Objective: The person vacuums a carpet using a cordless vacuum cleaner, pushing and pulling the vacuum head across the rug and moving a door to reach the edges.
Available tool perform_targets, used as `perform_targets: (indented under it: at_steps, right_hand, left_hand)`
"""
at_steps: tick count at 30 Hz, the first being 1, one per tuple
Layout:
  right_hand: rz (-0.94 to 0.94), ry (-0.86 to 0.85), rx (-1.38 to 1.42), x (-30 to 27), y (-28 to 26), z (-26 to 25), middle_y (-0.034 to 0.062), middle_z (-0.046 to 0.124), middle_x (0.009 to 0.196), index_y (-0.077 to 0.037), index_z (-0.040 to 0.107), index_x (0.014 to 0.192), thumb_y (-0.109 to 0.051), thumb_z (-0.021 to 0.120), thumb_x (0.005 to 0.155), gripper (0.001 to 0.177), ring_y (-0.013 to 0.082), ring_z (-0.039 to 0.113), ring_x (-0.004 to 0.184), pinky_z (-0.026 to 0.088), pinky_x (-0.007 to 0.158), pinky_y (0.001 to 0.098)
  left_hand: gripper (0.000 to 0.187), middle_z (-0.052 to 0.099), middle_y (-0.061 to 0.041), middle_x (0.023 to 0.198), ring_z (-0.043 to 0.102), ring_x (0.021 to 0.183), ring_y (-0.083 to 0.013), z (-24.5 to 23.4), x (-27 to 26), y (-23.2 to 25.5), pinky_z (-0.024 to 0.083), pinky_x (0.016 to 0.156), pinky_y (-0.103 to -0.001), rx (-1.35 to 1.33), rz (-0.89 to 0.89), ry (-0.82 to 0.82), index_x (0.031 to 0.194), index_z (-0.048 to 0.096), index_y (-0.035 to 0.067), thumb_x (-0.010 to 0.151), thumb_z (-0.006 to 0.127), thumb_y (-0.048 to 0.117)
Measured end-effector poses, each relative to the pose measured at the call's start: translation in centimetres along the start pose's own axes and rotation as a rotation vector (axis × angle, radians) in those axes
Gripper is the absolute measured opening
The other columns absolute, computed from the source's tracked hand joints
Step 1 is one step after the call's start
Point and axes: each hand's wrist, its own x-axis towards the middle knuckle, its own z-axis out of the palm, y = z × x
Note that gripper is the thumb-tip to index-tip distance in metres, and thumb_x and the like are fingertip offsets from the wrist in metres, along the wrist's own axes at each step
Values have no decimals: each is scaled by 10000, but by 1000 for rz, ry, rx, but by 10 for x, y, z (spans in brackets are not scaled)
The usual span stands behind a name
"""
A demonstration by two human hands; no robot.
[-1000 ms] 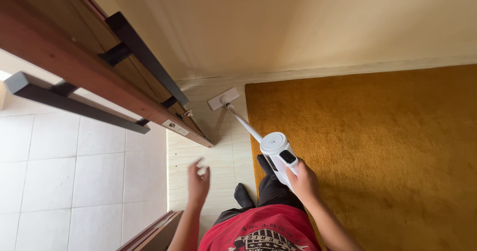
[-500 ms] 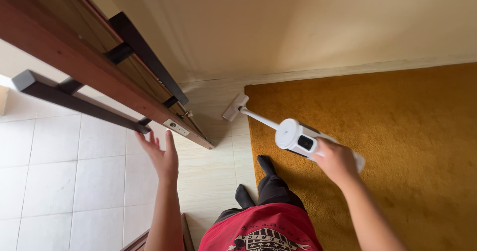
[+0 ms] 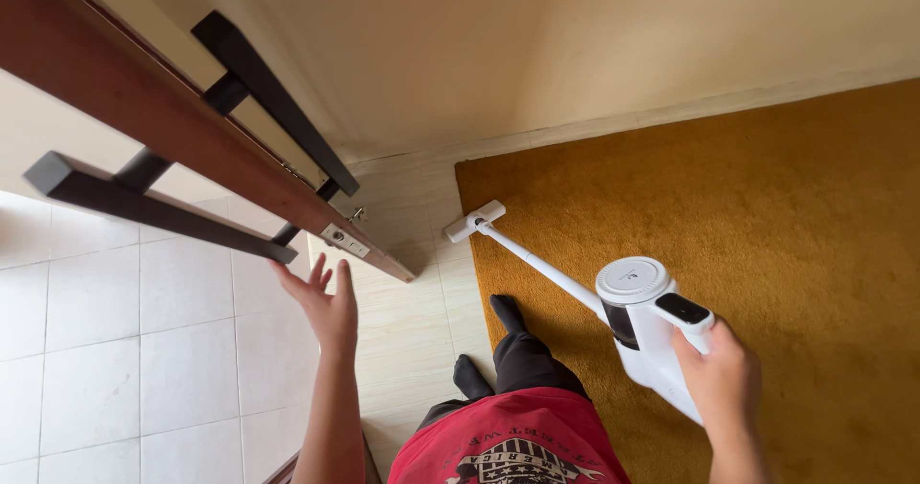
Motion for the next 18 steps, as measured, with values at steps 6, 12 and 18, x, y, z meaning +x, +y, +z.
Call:
perform_targets:
  at_steps: [6,12,18]
  right_hand:
    - [150,60,204,-16,-10,13,150,768,949,-58,752,1120,-341,769,913,351,269,749,857,549,756,386]
    - [94,147,319,-6,-11,34,129,769,952,-32,747,1114,-288,776,916,325,206,739,845,551,745,359]
    - [115,71,373,15,-5,80,121,771,913,-14,712,1025,-258,770,922,272,210,750,798,571,695,357]
  left_hand:
    - [954,115,-187,1701,331,1544,-365,26,10,4,415,1189,-473,184,67,-21,1671,27,84,1002,705,147]
    - [643,309,-204,1667,328,1560,-335,53,47,14,279,1265,-492,142,144,-42,1645,176,47,1130,543,164]
    - [400,572,-173,1394,560,1352,-271,88,71,18,464,1113,-420,43,101,-41,1466,393,16,1119,484,192]
